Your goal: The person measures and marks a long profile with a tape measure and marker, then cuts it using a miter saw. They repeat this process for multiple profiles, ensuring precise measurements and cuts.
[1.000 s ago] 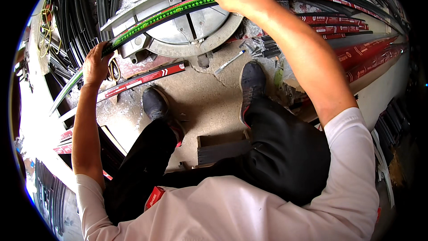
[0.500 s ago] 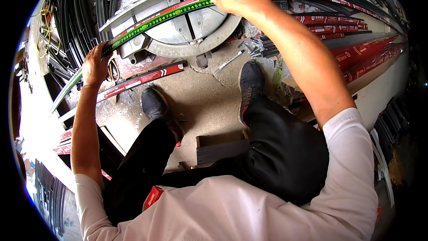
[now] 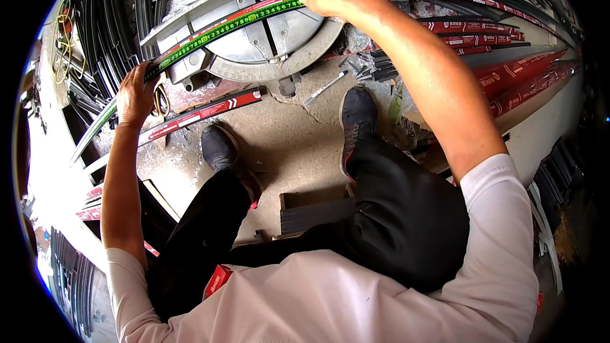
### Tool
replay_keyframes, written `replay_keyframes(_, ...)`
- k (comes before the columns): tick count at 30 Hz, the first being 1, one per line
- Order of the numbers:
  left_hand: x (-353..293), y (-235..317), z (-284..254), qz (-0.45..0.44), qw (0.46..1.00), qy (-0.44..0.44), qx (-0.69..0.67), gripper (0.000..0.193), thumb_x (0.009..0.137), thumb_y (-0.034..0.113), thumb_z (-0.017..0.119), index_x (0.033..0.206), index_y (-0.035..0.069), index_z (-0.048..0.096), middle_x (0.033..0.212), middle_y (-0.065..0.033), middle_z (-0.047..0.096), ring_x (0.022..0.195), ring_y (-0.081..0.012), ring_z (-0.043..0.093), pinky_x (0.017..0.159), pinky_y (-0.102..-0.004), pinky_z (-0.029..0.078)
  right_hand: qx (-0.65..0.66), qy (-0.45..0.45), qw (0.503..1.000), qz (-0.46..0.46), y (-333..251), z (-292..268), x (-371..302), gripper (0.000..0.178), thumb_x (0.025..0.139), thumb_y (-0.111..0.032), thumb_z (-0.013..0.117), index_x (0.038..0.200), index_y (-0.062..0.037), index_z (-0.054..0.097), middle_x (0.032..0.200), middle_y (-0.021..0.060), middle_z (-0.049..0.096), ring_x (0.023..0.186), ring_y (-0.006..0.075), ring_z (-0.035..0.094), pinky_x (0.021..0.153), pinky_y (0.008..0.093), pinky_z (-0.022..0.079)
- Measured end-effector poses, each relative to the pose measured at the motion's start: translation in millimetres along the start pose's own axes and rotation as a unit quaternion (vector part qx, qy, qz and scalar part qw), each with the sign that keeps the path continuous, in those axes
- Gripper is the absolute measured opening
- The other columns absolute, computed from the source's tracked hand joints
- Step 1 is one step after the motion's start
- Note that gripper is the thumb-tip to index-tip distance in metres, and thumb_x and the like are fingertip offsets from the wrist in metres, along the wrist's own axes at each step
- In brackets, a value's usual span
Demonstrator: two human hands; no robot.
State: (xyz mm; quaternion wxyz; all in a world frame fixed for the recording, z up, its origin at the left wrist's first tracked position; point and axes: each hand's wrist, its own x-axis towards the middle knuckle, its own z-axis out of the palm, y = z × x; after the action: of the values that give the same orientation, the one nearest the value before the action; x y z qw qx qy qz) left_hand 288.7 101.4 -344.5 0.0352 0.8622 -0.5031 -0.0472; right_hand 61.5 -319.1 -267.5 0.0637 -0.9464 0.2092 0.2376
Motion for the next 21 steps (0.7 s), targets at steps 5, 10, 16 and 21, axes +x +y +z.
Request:
replay_keyframes(5, 2.0, 1.8, -3.6, 0.001, 1.0, -0.006, -0.005, 0.04, 0.094, 0.024, 0.076, 0.127, 0.006, 0.063, 0.115, -0.0141, 0.073, 0.106, -0.035, 0.07, 0.094, -0.0464, 0.054, 0.007, 0.011, 1.0, -0.001, 0.5, 2.1, 0.3, 0.042, 0.097, -0.047, 0.068, 0.116, -0.0104, 0.075, 0.11, 0.0182, 0.077, 0.108, 0.0401, 0.073, 0.093, 0.0536, 0.056)
replay_keyframes(10, 2.4, 1.2, -3.6, 0.006, 1.0, -0.009, -0.01, 0.04, 0.094, 0.025, 0.076, 0.126, 0.004, 0.063, 0.115, -0.0148, 0.073, 0.105, -0.0353, 0.07, 0.094, -0.046, 0.054, 0.007, 0.01, 1.0, 0.003, 0.2, 1.5, 0.0, 0.042, 0.097, -0.047, 0.068, 0.117, -0.0114, 0.075, 0.11, 0.0181, 0.077, 0.109, 0.0399, 0.072, 0.094, 0.0536, 0.055)
replay_keyframes(16, 2.2, -1.9, -2.8, 0.015, 0.999, -0.025, 0.025, 0.041, 0.096, 0.026, 0.074, 0.129, 0.004, 0.062, 0.116, -0.0154, 0.072, 0.105, -0.0354, 0.07, 0.093, -0.0461, 0.055, 0.014, -0.003, 1.0, 0.004, 0.1, -0.4, 0.0, 0.042, 0.097, -0.047, 0.068, 0.119, -0.0117, 0.075, 0.111, 0.018, 0.077, 0.109, 0.0398, 0.072, 0.094, 0.0528, 0.056)
replay_keyframes(21, -2.3, -3.6, -0.8, 0.031, 0.999, -0.017, 0.035, 0.043, 0.097, 0.027, 0.072, 0.131, 0.004, 0.06, 0.115, -0.0159, 0.072, 0.104, -0.0357, 0.07, 0.092, -0.0463, 0.055, 0.013, 0.006, 1.0, 0.004, 2.0, 3.9, 0.2, 0.044, 0.096, -0.047, 0.068, 0.119, -0.0113, 0.075, 0.108, 0.0186, 0.077, 0.107, 0.0404, 0.073, 0.093, 0.053, 0.056)
